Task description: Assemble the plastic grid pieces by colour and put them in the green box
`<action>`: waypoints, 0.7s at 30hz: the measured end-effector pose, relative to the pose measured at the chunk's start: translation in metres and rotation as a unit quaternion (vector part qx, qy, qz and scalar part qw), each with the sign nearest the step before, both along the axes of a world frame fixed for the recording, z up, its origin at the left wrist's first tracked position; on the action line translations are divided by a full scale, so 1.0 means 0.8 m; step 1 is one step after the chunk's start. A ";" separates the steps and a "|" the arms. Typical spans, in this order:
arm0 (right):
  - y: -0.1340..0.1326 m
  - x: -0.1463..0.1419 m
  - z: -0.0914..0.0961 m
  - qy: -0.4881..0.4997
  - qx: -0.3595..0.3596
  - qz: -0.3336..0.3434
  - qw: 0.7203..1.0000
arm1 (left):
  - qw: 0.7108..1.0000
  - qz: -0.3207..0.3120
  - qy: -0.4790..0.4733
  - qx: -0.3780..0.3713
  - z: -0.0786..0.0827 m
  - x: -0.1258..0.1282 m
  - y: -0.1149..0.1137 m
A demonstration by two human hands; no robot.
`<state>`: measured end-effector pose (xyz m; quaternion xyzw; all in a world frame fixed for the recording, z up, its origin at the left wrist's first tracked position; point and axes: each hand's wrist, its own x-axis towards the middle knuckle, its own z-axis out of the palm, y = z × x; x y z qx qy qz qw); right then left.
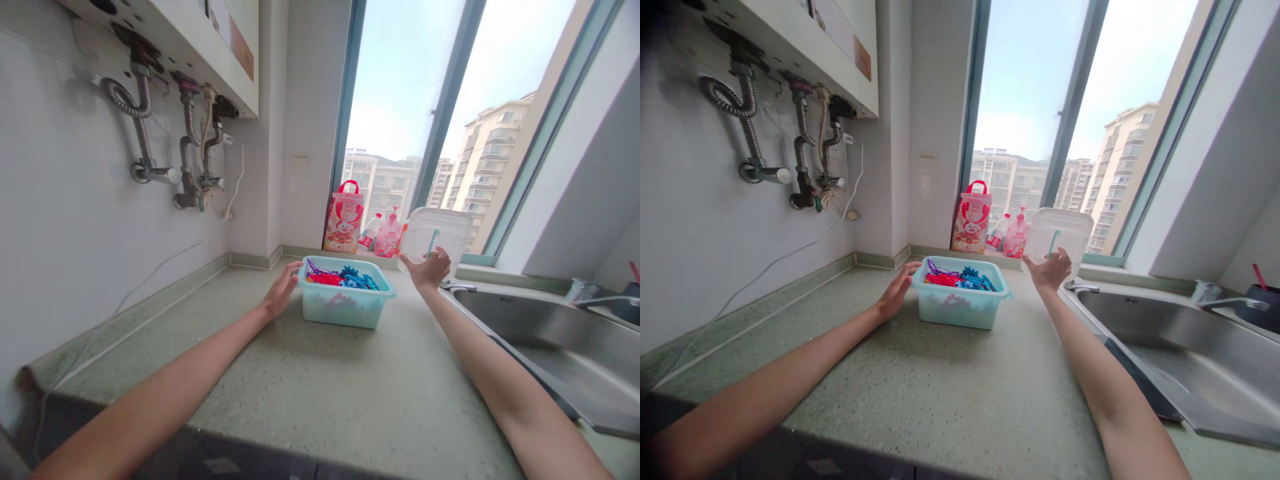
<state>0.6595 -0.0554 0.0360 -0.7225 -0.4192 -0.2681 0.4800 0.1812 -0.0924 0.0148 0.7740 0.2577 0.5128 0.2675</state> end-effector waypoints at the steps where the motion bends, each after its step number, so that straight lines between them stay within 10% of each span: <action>1: -0.010 -0.006 0.015 0.000 0.019 0.008 1.000 | 1.000 -0.004 -0.002 -0.007 0.000 0.000 0.001; 7: -0.082 -0.029 0.110 -0.016 0.072 0.163 0.984 | 0.998 -0.025 -0.019 -0.047 -0.001 0.000 0.010; 11: -0.107 -0.051 0.150 0.004 -0.058 0.366 0.929 | 0.996 -0.038 -0.039 -0.072 0.000 0.005 0.016; 21: -0.082 -0.165 0.137 -0.134 -0.228 0.468 0.843 | 0.992 -0.039 -0.058 -0.107 -0.002 0.014 0.019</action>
